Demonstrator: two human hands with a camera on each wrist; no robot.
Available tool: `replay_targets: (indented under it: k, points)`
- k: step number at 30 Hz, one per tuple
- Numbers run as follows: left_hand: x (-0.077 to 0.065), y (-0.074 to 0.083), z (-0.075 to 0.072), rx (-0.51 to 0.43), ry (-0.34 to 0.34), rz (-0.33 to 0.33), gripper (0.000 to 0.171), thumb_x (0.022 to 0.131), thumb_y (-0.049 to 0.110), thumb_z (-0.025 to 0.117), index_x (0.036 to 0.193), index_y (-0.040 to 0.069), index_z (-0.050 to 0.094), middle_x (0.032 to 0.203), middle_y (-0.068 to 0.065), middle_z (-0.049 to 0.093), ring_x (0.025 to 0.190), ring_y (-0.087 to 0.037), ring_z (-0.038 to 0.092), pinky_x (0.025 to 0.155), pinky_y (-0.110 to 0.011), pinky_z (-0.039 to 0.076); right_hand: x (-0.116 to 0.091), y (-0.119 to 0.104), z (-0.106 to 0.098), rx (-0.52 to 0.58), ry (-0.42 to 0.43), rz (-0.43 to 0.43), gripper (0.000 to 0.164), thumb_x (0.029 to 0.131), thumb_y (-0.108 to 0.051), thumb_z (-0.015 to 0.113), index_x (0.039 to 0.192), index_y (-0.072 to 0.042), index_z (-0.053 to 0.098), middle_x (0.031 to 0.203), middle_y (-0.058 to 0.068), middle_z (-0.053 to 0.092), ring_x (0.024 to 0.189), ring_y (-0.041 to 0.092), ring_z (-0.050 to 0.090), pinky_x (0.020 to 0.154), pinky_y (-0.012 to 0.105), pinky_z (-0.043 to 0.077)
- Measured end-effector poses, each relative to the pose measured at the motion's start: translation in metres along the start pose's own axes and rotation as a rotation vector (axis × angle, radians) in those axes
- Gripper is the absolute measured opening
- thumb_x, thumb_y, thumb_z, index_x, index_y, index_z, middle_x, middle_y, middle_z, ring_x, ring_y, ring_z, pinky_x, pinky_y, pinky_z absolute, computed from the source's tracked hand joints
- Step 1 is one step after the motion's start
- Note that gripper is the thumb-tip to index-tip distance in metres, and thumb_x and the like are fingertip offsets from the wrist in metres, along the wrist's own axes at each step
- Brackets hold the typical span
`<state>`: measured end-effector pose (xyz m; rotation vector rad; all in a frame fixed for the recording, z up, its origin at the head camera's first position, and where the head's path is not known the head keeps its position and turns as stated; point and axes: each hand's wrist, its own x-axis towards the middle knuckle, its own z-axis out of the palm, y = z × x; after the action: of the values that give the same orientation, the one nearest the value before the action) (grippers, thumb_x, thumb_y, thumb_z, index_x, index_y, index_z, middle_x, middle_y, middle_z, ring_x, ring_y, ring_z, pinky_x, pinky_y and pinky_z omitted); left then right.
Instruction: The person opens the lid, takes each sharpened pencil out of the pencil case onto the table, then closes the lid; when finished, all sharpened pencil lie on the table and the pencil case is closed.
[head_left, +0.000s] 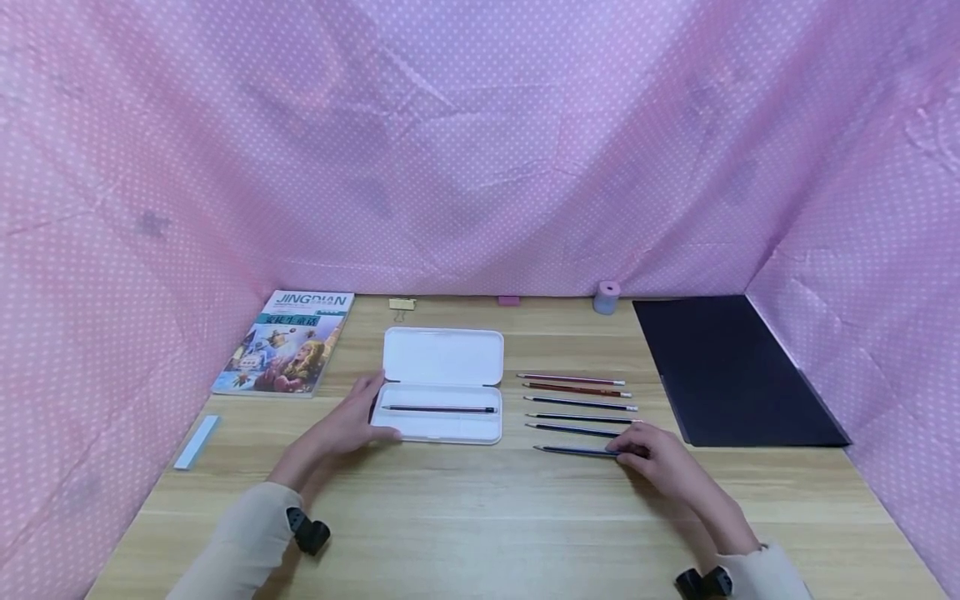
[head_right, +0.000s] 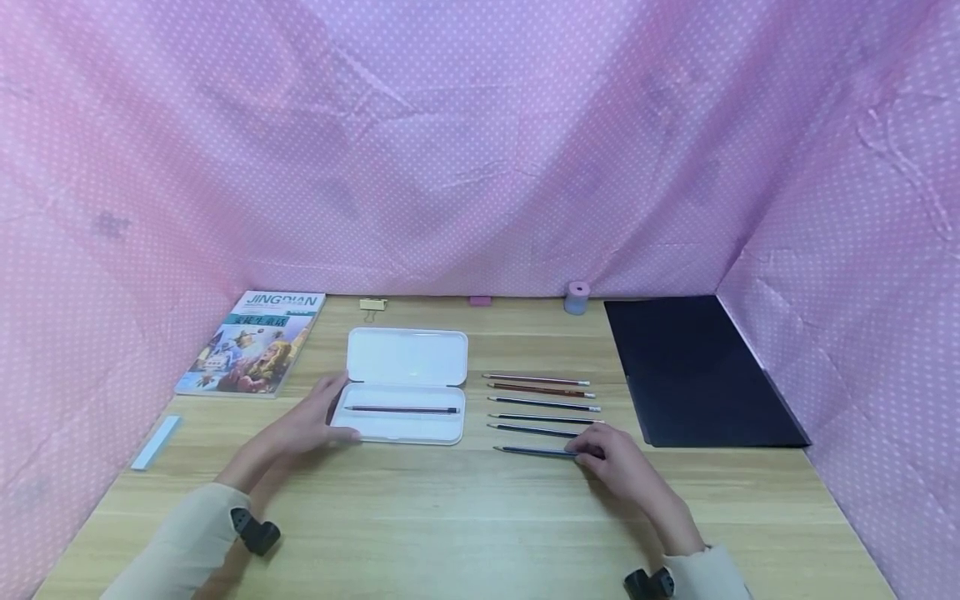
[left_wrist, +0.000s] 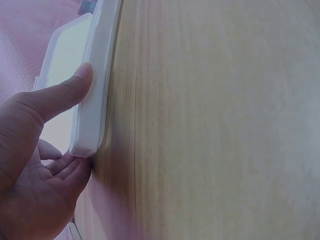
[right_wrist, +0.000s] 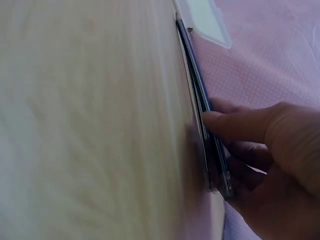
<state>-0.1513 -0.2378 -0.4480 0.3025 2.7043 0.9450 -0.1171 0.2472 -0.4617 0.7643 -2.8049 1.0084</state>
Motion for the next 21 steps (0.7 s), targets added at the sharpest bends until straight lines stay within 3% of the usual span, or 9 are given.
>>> replay_targets:
  k: [10, 21]
  points:
    - [0.0008, 0.0004, -0.0005, 0.013, -0.009, -0.011, 0.116, 0.068, 0.054, 0.074, 0.149, 0.009, 0.003, 0.148, -0.018, 0.013, 0.135, -0.039, 0.019, 0.108, -0.055, 0.018, -0.0048, 0.0014, 0.0082, 0.003, 0.044, 0.016, 0.025, 0.078, -0.002, 0.071, 0.092, -0.022, 0.071, 0.087, -0.013, 0.061, 0.078, 0.002, 0.055, 0.067, 0.021, 0.048]
    - [0.0007, -0.0006, 0.0004, 0.012, -0.009, -0.008, 0.117, 0.068, 0.056, 0.073, 0.149, 0.010, 0.003, 0.148, -0.017, 0.014, 0.135, -0.038, 0.019, 0.108, -0.055, 0.018, -0.0061, 0.0045, 0.0103, 0.021, 0.093, 0.009, 0.026, 0.075, 0.002, 0.071, 0.091, -0.018, 0.072, 0.088, -0.010, 0.061, 0.082, 0.005, 0.057, 0.069, 0.018, 0.047]
